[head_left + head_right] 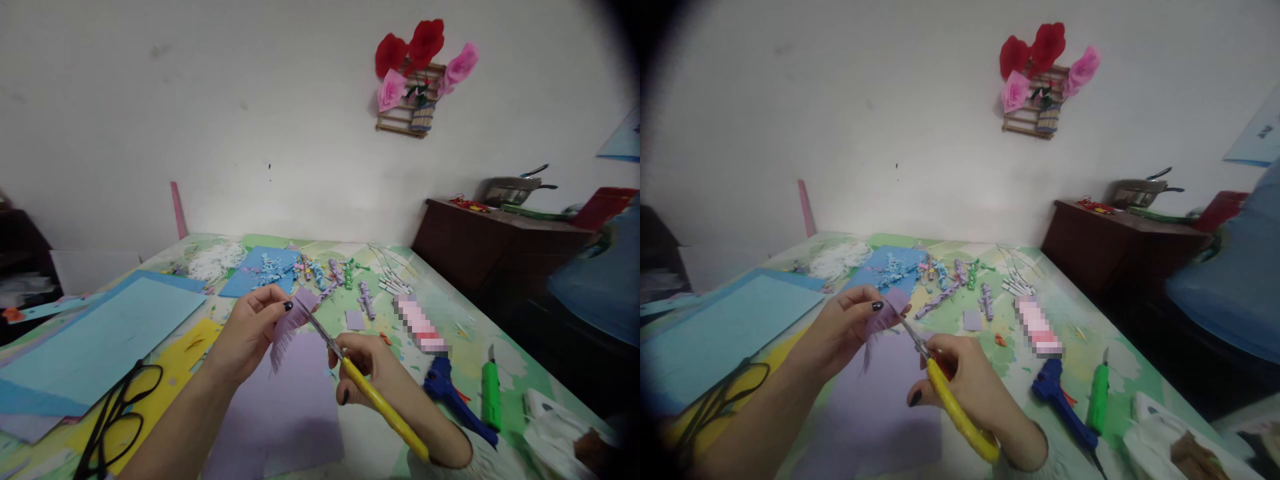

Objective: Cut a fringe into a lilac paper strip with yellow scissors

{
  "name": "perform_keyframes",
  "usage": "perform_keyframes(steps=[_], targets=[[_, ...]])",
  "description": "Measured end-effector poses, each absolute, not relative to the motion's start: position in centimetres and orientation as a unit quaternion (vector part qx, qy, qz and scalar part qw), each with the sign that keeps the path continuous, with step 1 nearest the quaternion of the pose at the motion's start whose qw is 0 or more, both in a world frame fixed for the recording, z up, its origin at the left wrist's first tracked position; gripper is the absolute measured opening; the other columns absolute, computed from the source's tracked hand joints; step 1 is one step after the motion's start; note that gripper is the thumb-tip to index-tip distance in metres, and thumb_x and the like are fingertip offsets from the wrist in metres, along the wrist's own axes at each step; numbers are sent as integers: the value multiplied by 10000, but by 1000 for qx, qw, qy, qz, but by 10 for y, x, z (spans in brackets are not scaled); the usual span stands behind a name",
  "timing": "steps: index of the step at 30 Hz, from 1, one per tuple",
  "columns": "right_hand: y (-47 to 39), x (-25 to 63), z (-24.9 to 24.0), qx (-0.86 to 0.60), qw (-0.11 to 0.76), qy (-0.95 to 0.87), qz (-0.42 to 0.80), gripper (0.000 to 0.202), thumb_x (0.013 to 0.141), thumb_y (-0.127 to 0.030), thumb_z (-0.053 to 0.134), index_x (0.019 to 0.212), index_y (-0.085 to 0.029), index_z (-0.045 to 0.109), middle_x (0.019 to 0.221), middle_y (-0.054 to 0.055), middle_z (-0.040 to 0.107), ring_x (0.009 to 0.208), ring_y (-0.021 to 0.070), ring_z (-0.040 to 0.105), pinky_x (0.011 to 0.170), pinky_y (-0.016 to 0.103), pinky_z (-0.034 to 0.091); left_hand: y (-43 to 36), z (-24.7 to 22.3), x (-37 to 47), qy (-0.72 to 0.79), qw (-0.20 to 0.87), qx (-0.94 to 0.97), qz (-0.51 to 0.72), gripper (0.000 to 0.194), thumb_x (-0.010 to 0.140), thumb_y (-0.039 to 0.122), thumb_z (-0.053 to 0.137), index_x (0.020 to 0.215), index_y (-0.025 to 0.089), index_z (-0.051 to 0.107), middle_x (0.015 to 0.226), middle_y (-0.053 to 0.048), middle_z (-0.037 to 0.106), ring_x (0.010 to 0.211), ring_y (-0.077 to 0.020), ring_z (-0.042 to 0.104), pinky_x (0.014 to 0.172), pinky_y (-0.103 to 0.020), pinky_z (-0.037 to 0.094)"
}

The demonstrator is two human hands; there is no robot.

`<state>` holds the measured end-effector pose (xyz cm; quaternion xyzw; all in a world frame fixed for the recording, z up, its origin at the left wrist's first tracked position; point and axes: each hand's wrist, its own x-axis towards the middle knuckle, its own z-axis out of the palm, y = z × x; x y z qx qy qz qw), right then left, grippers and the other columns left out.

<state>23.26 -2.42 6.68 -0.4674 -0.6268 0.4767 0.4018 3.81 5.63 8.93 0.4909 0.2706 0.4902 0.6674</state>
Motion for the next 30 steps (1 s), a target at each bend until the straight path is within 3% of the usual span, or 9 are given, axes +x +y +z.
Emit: perform_keyframes(steps=[11, 20, 30], targets=[[-26, 231, 68, -472, 400, -619, 484, 386, 608, -397, 844, 717, -188, 539, 557, -65, 455, 522, 110, 417, 465, 210, 308, 54, 93, 41, 276, 664, 493, 490, 161, 675, 222, 755, 580, 176, 633, 515, 40, 566, 466, -78, 453, 658, -244, 481], [-27, 231, 68, -494, 403, -608, 473, 305, 622, -294, 819, 690, -190, 540, 541, -69, 449, 522, 111, 436, 463, 209, 285, 55, 93, 41, 275, 666, 492, 489, 159, 683, 223, 754, 593, 172, 633, 539, 28, 604, 472, -74, 457, 672, -244, 482], [-26, 229, 70, -485, 402, -607, 485, 384, 594, -359, 841, 647, -193, 499, 541, -73, 438, 503, 101, 426, 450, 202, 296, 55, 93, 41, 276, 666, 492, 488, 166, 677, 233, 769, 594, 174, 639, 520, 35, 565, 495, -93, 498, 634, -236, 480]])
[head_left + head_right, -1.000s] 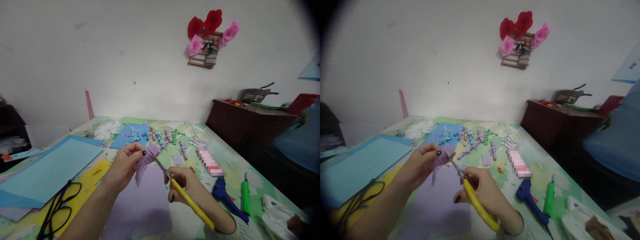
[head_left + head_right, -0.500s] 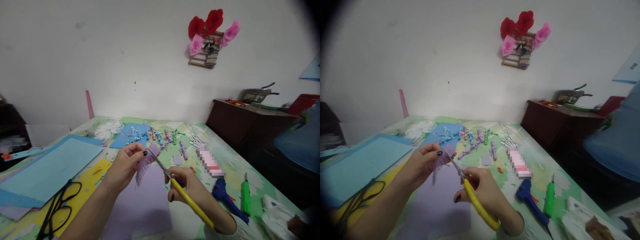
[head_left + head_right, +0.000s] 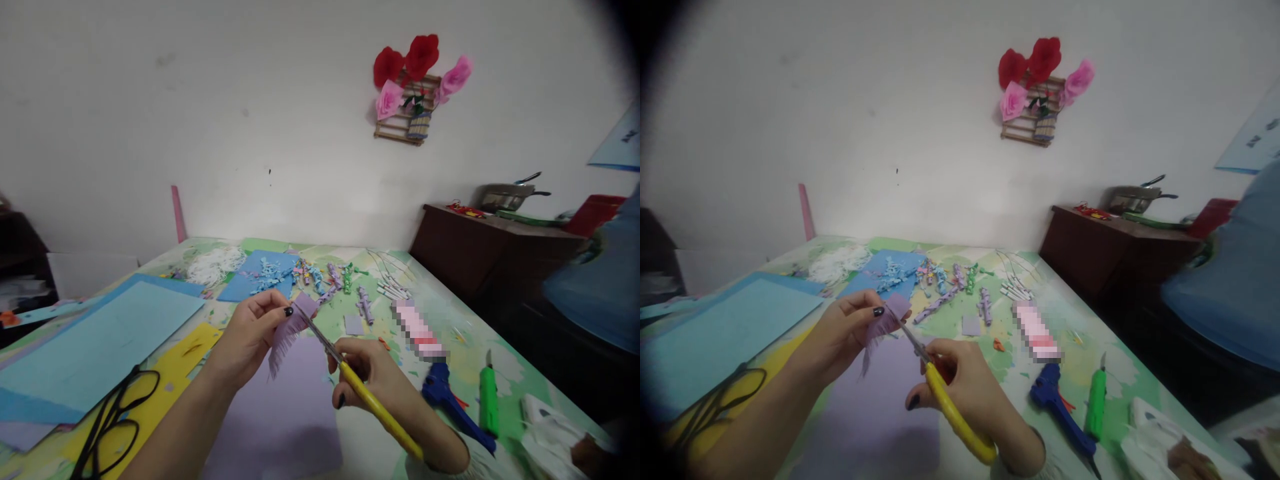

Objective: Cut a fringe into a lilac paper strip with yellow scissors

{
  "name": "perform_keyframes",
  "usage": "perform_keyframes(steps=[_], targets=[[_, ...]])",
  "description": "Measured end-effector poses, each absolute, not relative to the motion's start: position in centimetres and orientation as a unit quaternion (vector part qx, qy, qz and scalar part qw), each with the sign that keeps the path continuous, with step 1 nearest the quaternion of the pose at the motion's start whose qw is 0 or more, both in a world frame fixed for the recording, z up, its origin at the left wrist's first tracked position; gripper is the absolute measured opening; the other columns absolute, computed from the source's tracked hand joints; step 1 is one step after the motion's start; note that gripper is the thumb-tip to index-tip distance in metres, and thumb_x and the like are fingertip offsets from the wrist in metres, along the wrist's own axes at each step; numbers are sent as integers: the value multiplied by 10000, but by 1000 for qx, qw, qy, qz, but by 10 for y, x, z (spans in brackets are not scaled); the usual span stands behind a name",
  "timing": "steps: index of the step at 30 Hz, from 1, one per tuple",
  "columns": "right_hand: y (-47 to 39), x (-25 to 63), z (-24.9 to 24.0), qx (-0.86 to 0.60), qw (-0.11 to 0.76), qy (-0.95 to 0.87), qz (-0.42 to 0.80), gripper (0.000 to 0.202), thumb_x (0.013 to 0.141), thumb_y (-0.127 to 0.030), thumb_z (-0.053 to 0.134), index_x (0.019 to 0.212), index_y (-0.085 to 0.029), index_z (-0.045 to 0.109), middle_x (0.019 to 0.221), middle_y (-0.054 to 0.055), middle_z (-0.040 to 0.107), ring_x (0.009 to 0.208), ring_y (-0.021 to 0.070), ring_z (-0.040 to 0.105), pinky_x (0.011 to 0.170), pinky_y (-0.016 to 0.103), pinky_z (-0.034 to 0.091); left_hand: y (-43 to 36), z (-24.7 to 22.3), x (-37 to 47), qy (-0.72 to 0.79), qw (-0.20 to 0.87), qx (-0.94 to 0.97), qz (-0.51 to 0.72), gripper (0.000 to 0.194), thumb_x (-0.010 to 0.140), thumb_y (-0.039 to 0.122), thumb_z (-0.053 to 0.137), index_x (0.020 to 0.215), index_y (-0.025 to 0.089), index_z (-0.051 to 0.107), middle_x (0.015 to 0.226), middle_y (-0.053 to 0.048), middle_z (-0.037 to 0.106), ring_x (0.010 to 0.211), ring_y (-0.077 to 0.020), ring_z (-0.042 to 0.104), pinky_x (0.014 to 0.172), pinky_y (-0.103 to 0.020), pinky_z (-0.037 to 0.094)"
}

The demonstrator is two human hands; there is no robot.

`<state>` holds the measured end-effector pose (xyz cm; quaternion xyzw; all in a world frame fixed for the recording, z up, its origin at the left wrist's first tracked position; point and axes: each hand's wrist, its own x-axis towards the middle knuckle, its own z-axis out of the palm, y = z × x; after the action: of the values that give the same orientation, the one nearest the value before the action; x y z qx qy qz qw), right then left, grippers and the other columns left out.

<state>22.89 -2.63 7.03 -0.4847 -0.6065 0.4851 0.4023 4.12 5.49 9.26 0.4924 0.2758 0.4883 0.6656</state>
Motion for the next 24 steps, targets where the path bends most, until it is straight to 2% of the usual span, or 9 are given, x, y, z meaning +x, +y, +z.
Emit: perform_keyframes(steps=[5, 11, 18, 24], targets=[[-27, 229, 70, -486, 408, -612, 471, 401, 579, -346, 856, 630, -191, 490, 543, -82, 394, 497, 93, 399, 444, 205, 263, 53, 95, 40, 276, 670, 493, 481, 173, 646, 253, 805, 609, 174, 656, 507, 42, 558, 466, -86, 475, 646, -255, 500], [-27, 230, 71, -486, 409, -618, 463, 361, 592, -302, 843, 631, -190, 502, 539, -85, 393, 496, 88, 359, 434, 203, 244, 52, 95, 40, 282, 668, 490, 484, 182, 626, 258, 813, 603, 175, 653, 579, 9, 642, 494, -87, 498, 672, -259, 505], [-28, 231, 71, -495, 401, -626, 449, 347, 592, -315, 852, 643, -188, 533, 522, -91, 368, 493, 90, 330, 430, 210, 225, 53, 95, 40, 293, 663, 487, 487, 157, 649, 246, 777, 588, 177, 649, 495, 38, 561, 444, -88, 469, 584, -240, 480], [-28, 231, 70, -501, 398, -633, 435, 379, 597, -380, 849, 636, -193, 521, 546, -79, 368, 505, 99, 348, 450, 225, 226, 52, 96, 40, 299, 655, 491, 490, 154, 616, 239, 794, 585, 171, 659, 508, 37, 570, 467, -77, 464, 622, -225, 487]])
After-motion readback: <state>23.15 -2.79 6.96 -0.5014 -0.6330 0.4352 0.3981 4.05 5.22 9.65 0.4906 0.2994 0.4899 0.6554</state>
